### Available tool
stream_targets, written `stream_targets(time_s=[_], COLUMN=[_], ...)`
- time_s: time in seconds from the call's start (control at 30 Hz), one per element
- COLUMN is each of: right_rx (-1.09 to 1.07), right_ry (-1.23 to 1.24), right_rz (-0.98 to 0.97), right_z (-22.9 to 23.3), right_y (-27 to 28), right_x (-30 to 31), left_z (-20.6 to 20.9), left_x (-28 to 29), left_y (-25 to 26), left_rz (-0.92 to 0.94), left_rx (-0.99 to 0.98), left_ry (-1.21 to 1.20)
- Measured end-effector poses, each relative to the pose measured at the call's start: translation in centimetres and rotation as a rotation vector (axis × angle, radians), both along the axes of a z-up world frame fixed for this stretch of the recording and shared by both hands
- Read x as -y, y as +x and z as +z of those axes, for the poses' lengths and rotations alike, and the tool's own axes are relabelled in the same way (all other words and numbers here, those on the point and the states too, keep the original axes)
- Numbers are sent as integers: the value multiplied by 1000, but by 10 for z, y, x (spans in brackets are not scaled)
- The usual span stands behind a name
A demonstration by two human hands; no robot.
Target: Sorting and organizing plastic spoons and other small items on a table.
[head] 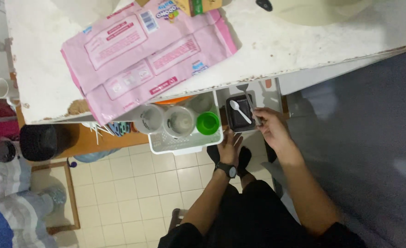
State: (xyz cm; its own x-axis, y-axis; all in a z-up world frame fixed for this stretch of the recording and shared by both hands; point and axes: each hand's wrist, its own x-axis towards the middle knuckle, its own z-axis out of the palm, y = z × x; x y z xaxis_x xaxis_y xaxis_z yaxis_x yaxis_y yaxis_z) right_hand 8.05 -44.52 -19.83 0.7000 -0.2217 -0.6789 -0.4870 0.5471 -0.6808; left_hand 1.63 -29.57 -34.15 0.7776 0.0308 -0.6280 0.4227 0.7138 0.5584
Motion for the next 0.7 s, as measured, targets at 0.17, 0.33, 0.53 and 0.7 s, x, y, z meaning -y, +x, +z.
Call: stream_targets(time_s=[0.17, 0.33, 0.53, 0.7], right_rx=[76, 190, 226, 165], right_ry=[-136, -352, -579, -699], right_rz=[121, 202, 192, 223], right_z=[-3, 17, -51, 1], right_y=[6, 20, 45, 43], right_x=[12, 10, 0, -23], left_z=[-34, 26, 56, 58], left_x=[7, 1, -5, -16], left_y=[-8, -28, -51, -69], left_rz=[42, -80, -152, -156], left_rx=[6, 38, 91, 49], left_ry=[77, 84, 137, 103])
